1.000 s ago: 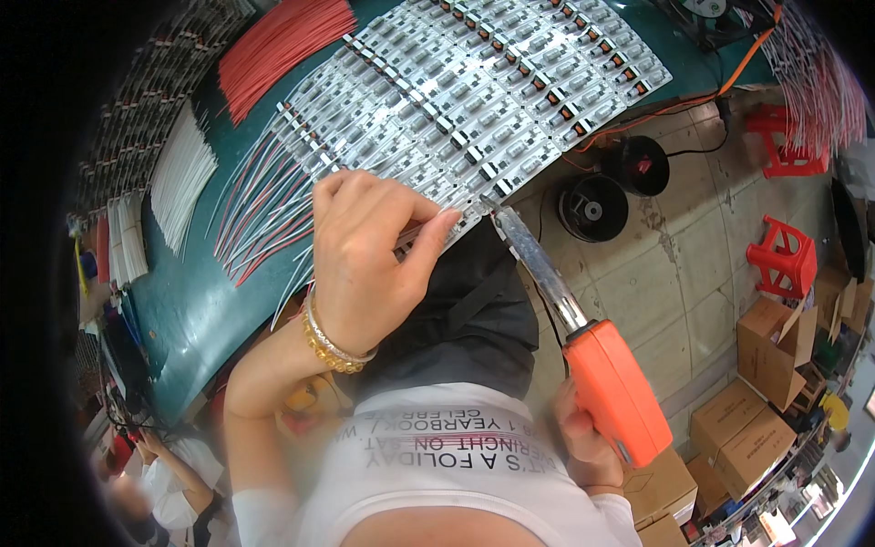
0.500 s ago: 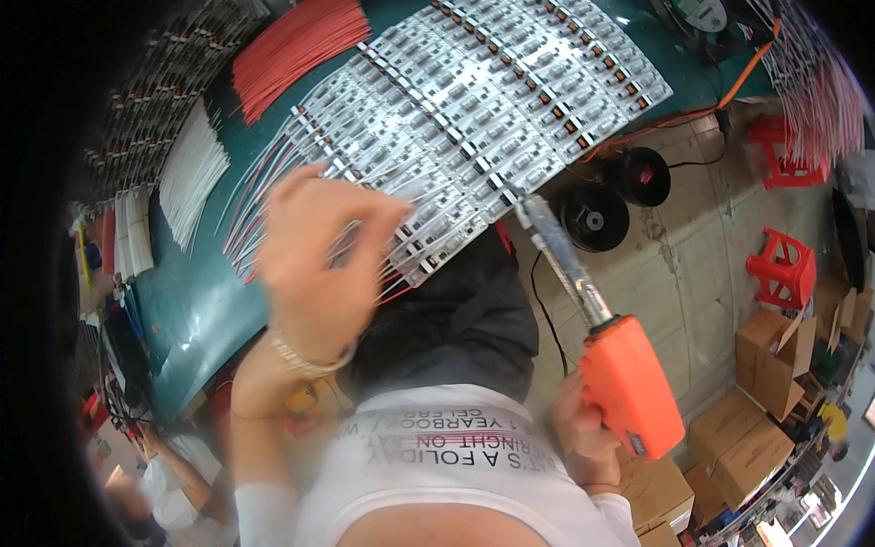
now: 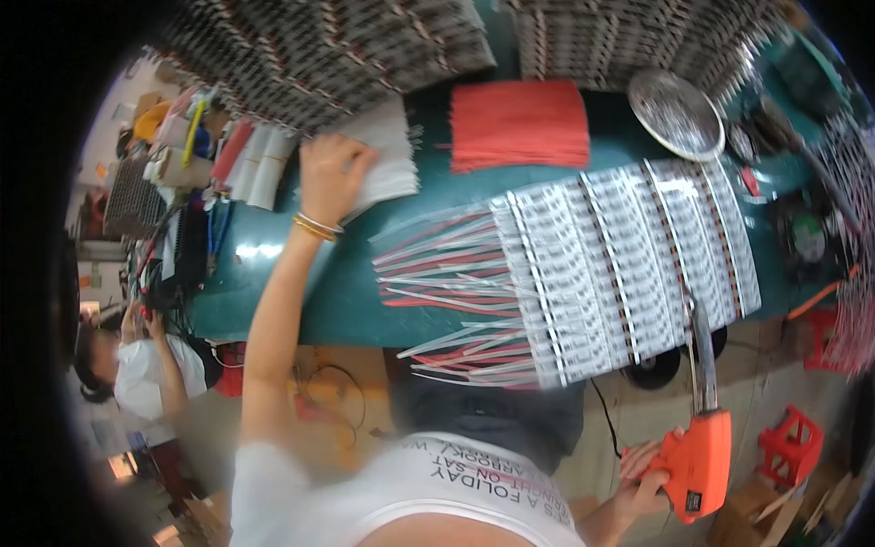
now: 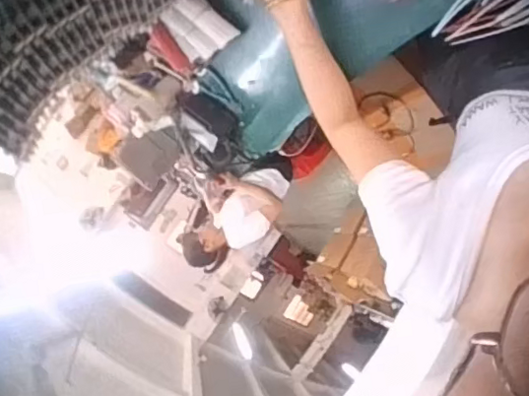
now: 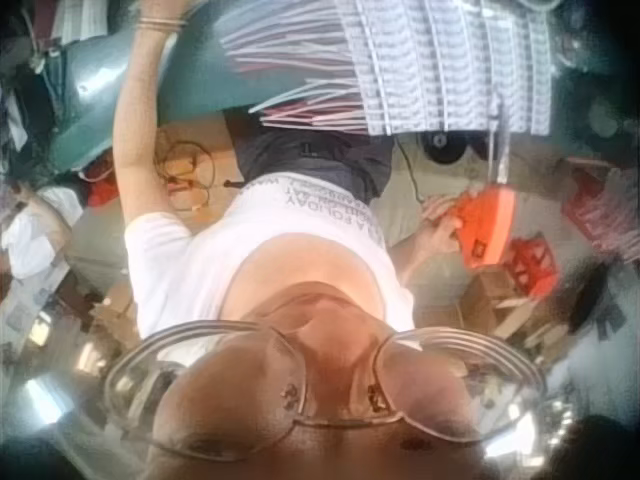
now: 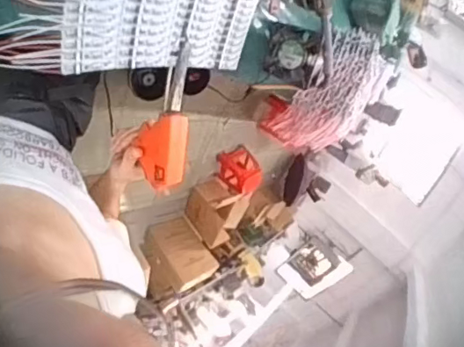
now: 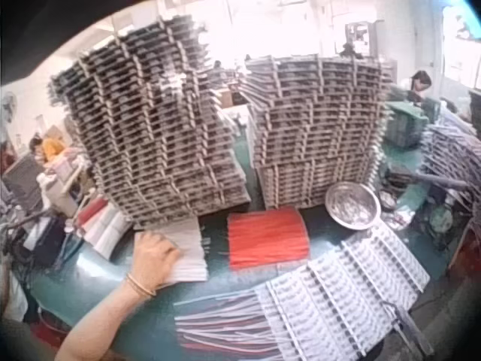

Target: The person uses a soldering iron to attach red and white wires to a grid of electronic components on a workbench. They repeatedly pick up wires, position them on the component terminals, and apply the soldering iron to secure the connections.

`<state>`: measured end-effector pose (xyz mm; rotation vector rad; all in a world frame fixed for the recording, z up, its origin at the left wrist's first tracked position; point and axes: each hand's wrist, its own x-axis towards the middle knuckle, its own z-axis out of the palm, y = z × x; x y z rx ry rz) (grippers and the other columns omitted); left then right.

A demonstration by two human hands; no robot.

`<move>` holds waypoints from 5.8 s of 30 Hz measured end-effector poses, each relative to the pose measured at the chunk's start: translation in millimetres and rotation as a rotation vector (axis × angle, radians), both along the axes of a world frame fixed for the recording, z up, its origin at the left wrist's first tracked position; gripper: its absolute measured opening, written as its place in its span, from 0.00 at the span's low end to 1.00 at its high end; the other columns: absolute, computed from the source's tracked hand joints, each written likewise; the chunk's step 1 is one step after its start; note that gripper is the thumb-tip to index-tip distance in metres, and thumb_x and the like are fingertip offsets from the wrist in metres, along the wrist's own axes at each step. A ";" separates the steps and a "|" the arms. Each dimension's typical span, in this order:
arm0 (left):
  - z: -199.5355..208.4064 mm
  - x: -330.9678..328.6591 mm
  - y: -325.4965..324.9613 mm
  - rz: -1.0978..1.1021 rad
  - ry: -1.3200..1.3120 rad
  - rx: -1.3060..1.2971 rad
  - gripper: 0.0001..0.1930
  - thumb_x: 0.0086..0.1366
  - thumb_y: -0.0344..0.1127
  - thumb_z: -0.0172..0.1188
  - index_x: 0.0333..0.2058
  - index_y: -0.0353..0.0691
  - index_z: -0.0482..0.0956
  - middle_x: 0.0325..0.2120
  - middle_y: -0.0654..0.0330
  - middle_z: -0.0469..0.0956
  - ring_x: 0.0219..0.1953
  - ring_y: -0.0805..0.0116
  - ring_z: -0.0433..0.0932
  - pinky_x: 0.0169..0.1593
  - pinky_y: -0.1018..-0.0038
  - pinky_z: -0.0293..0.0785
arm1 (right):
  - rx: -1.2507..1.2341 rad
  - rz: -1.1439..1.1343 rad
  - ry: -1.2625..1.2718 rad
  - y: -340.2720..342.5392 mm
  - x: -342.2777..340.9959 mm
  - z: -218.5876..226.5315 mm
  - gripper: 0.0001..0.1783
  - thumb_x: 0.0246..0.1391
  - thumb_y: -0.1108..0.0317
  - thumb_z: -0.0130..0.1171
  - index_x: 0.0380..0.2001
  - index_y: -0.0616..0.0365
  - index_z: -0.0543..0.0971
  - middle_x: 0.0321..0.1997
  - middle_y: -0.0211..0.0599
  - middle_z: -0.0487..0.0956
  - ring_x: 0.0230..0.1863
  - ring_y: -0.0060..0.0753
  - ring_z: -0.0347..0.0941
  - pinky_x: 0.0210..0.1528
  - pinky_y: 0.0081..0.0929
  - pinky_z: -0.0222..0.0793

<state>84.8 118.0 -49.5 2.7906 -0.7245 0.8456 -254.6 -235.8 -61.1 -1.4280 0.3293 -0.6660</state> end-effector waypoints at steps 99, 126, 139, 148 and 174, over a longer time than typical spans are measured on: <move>42.7 -69.6 -86.8 -0.437 0.586 -0.296 0.04 0.63 0.29 0.52 0.32 0.38 0.75 0.18 0.54 0.77 0.21 0.57 0.78 0.26 0.67 0.71 | -0.031 0.077 -0.283 -128.0 141.3 201.7 0.24 0.59 0.45 0.49 0.18 0.52 0.66 0.11 0.23 0.58 0.10 0.18 0.55 0.15 0.21 0.56; 15.3 -41.7 -151.8 -0.435 0.708 -0.506 0.07 0.56 0.31 0.61 0.26 0.34 0.76 0.23 0.58 0.76 0.22 0.66 0.74 0.27 0.73 0.69 | -0.132 0.139 -0.034 -8.6 98.8 53.3 0.35 0.58 0.51 0.54 0.55 0.73 0.61 0.10 0.26 0.61 0.07 0.18 0.55 0.11 0.18 0.55; 0.2 -34.0 -167.1 -0.345 0.696 -0.490 0.07 0.54 0.30 0.61 0.22 0.33 0.75 0.21 0.55 0.77 0.23 0.62 0.76 0.29 0.69 0.71 | -0.069 0.134 0.294 27.6 101.3 26.7 0.30 0.58 0.51 0.55 0.44 0.73 0.65 0.10 0.29 0.62 0.08 0.21 0.57 0.12 0.20 0.55; 0.2 -29.1 -165.2 -0.341 0.771 -0.553 0.06 0.53 0.28 0.60 0.23 0.33 0.75 0.20 0.55 0.77 0.23 0.64 0.77 0.30 0.72 0.73 | -0.050 0.134 0.286 28.6 105.4 30.0 0.30 0.58 0.51 0.54 0.43 0.73 0.66 0.10 0.28 0.63 0.07 0.21 0.57 0.12 0.20 0.56; -1.7 -36.6 -168.4 -0.378 0.701 -0.575 0.04 0.56 0.25 0.59 0.25 0.33 0.73 0.23 0.56 0.72 0.23 0.67 0.72 0.26 0.74 0.65 | -0.304 0.237 0.384 19.2 102.3 36.5 0.23 0.43 0.72 0.69 0.43 0.59 0.73 0.33 0.30 0.78 0.33 0.20 0.73 0.37 0.23 0.70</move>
